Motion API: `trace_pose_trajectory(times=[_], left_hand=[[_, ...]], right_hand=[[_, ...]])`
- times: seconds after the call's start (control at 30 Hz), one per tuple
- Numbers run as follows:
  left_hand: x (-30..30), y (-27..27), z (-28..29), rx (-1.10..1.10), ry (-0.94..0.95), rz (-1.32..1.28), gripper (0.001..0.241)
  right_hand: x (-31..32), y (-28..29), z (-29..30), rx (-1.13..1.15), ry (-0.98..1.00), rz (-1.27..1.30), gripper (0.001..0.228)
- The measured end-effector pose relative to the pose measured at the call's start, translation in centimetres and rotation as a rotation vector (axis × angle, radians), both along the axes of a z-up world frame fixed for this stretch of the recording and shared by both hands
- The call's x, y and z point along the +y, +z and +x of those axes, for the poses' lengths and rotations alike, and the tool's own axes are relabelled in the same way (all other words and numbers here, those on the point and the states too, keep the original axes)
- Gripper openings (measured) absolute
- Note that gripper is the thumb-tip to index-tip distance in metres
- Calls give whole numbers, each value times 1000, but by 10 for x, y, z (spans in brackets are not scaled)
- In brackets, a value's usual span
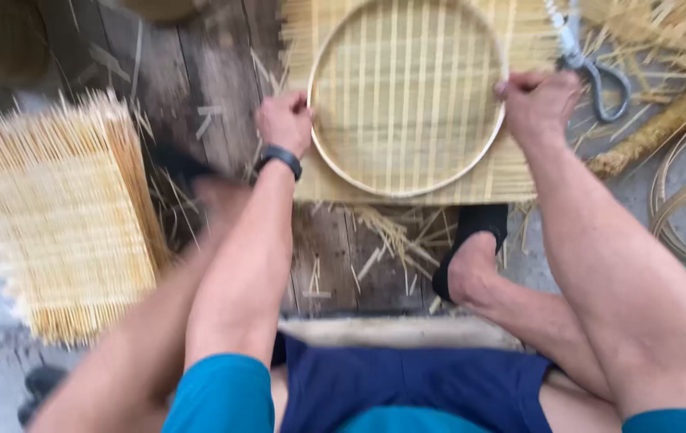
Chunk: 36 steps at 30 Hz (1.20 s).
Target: The person sits at a workshop bench and assembles a round bamboo sieve. They place a woven bamboo mat on a round wooden form, trim the protruding strip ends with scissors, fit a bent bamboo rim hoop around the mat, press the rim into place, and set the finished sieve aside.
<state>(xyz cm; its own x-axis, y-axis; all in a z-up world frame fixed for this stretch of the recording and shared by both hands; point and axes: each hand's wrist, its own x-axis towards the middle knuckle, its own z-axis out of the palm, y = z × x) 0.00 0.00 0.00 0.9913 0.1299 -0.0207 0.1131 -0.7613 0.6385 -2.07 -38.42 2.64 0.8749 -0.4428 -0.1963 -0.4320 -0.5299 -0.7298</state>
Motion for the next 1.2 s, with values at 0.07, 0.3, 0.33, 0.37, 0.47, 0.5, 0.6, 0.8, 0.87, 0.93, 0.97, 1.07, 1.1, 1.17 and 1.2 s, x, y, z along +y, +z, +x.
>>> trace_pose_trajectory(times=[0.07,0.3,0.33,0.37,0.47,0.5,0.6,0.8,0.87,0.93,0.97,1.07,1.1,1.17,1.2], left_hand=[[-3,5,16,85,75,-87,21],[3,-3,18,204,220,-342,26],[4,-1,15,225,224,-365,26],[5,1,17,242,221,-387,27],[8,-20,21,285,229,-540,25],[9,-26,24,284,226,-542,25],[11,-43,15,266,219,-688,29],[6,-35,7,208,221,-514,20],[6,-28,16,273,270,-575,20],[10,-41,19,306,277,-601,20],[9,-48,20,343,282,-632,21],[17,-57,25,391,263,-694,20],[12,-30,32,386,262,-699,20],[7,20,44,461,90,-358,22],[-1,32,56,459,92,-358,22]], right_hand=[[-16,-31,7,-102,172,-333,18],[3,6,3,-4,80,-120,21],[7,11,2,18,40,-57,20],[11,18,2,34,-7,7,20],[-4,-6,1,-40,93,-91,21],[-2,-4,3,-42,90,-93,21],[1,-4,-8,-37,43,-56,21],[3,8,-2,23,56,-62,21],[1,6,1,63,70,-58,21],[-5,-1,3,51,77,0,21],[-10,-4,3,40,82,52,22],[-15,-17,10,166,-34,153,21],[-14,-14,7,161,-32,149,21],[-9,-12,2,-82,276,-236,28],[20,13,4,-83,278,-235,28]])
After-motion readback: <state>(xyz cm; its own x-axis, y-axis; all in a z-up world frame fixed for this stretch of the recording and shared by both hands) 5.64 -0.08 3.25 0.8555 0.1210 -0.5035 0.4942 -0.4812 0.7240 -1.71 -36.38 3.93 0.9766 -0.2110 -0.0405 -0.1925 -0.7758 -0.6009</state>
